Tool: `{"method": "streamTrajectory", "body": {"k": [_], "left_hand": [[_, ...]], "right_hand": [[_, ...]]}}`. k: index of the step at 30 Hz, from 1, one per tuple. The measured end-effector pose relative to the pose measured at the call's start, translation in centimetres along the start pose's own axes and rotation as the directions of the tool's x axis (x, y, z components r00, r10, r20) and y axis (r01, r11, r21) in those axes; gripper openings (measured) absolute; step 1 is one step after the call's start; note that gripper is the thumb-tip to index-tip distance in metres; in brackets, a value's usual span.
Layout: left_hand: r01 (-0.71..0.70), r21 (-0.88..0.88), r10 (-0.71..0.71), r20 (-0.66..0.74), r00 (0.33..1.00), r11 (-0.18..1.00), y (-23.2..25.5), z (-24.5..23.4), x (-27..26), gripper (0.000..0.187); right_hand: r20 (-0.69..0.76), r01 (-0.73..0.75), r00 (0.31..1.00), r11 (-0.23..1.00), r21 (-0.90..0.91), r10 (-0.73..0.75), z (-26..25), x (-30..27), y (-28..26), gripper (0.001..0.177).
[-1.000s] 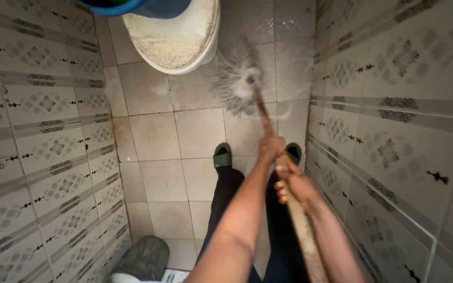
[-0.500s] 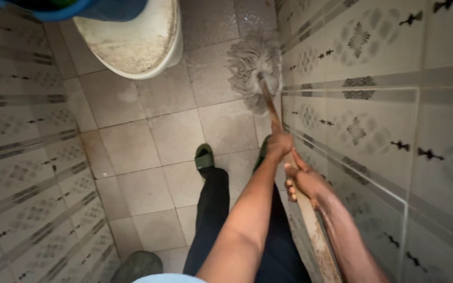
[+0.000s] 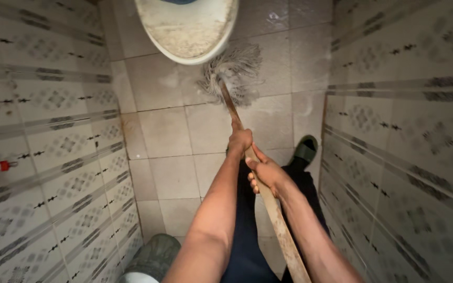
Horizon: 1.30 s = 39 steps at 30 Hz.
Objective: The person mops a tiled bathroom floor using a string mop. They repeatedly dip the mop into a blue bucket placed on the toilet lid, wring it, and scrub the floor in back-and-forth and circular motions around the toilet and along the walls.
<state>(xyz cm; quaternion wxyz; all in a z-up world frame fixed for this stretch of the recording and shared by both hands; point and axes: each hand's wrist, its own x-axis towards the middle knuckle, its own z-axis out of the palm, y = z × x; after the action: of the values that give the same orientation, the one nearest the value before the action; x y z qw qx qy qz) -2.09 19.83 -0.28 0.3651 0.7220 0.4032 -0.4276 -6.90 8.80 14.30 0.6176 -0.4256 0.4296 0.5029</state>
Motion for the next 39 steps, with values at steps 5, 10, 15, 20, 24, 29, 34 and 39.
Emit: {"method": "streamTrajectory", "body": {"k": [5,10,15,20,24,29,34,39], "left_hand": [[-0.107,0.128,0.104,0.034,0.994,0.986,0.4,3.9,1.5,0.093],[-0.281,0.174,0.275,0.059,0.960,0.944,2.4,13.3,2.1,0.097],[-0.241,0.113,0.215,0.207,0.954,0.964,6.8,21.0,-2.3,0.099],[-0.324,0.068,0.291,0.294,0.910,0.944,9.9,26.2,-7.0,0.100],[-0.297,0.057,0.263,0.329,0.907,0.953,9.6,26.3,-8.6,0.095],[-0.211,0.075,0.173,0.348,0.922,0.975,6.3,21.1,-7.5,0.094],[-0.239,-0.026,0.240,0.169,0.956,0.971,1.6,14.3,-4.9,0.092],[-0.102,0.039,0.097,0.116,0.989,0.994,-1.7,5.0,-1.3,0.092]], "right_hand": [[-0.012,0.019,1.000,0.998,0.063,-0.018,-3.1,-0.1,0.6,0.070],[-0.099,0.044,0.995,0.988,0.145,-0.029,-10.0,-2.1,1.0,0.070],[-0.206,0.077,0.978,0.983,0.164,-0.042,-17.4,-5.0,1.0,0.072],[-0.294,0.111,0.954,0.983,0.150,-0.063,-22.3,-8.1,0.7,0.073],[-0.293,0.050,0.956,0.991,0.127,-0.010,-22.1,-9.5,1.1,0.073],[-0.245,0.015,0.969,0.995,0.099,0.010,-17.5,-8.4,2.1,0.072],[-0.187,-0.018,0.982,0.999,0.026,0.022,-9.9,-5.7,2.4,0.071],[-0.101,-0.035,0.994,0.999,-0.001,0.034,-2.0,-2.7,2.9,0.070]]}}
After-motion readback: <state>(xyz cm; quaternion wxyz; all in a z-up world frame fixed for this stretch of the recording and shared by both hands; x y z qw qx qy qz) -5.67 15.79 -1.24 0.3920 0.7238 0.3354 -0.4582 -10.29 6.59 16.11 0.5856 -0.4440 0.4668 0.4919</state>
